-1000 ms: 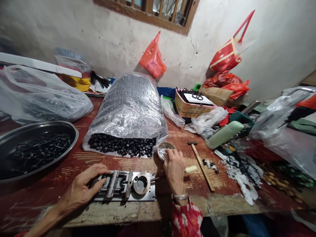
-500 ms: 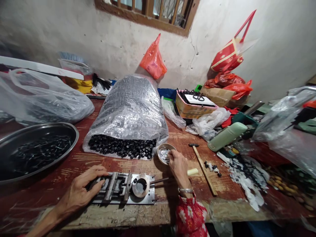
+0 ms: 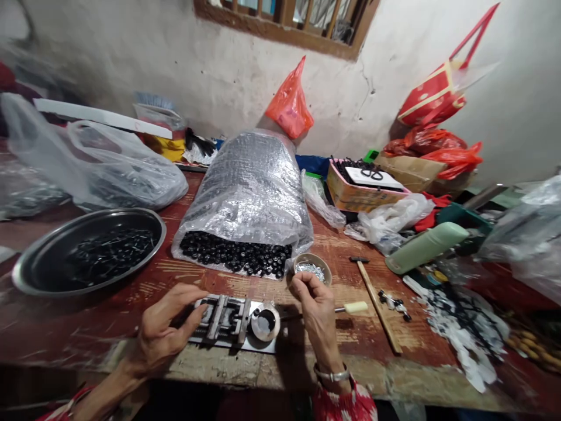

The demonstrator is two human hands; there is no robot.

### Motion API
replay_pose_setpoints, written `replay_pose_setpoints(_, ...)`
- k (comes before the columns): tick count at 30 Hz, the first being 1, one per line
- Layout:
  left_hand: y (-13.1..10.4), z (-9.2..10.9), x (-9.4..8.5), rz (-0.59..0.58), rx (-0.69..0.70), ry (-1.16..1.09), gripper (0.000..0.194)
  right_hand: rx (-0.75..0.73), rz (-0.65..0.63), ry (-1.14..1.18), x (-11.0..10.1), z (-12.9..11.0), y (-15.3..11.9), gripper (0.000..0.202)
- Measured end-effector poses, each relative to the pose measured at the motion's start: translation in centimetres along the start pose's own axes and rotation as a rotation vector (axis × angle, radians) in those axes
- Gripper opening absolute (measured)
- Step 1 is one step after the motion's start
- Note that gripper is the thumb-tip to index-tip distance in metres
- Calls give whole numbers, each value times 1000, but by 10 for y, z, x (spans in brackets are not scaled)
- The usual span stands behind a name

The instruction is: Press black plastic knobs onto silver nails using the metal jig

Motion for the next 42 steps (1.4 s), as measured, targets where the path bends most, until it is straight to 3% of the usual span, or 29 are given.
replay_pose_setpoints(6,13,32,24,-170,-70,-164,17,-2,-205,167,68,-21,-45,28)
replay_pose_setpoints(12,3,19,25,-184,-77,-160,14,-251,-274,3,96,-24,-61,16)
replay_pose_setpoints(15,0,7,21,-243,-35,-35,20,-428,-257,-118,95,-23,-60,13)
replay_pose_setpoints(18,0,-2,21,-322,-32,117,20,-482,-205,-165,87,-22,-56,12)
replay_pose_setpoints(23,3,-1,25,-358,8,249,20,-406,-184,-162,75,-17,-53,9)
replay_pose_setpoints(29,4,1,20,-336,-20,164,20,-348,-193,-144,72,-8,-55,11)
replay_pose_setpoints(38,-10,13,10,-355,132,192,23,-294,-159,-139,59,-5,-53,11)
replay_pose_setpoints(42,-13,14,8,-350,135,181,23,-331,-135,-177,54,-8,-53,10)
Point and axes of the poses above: each hand's wrist, its own y-axis towards the middle knuckle, its own x-axis out of the palm, z = x × y, the point moved 3 cm from there along y, towards the middle knuckle, and after that the axes turned 4 degrees about -z, right-handed, at the moved point
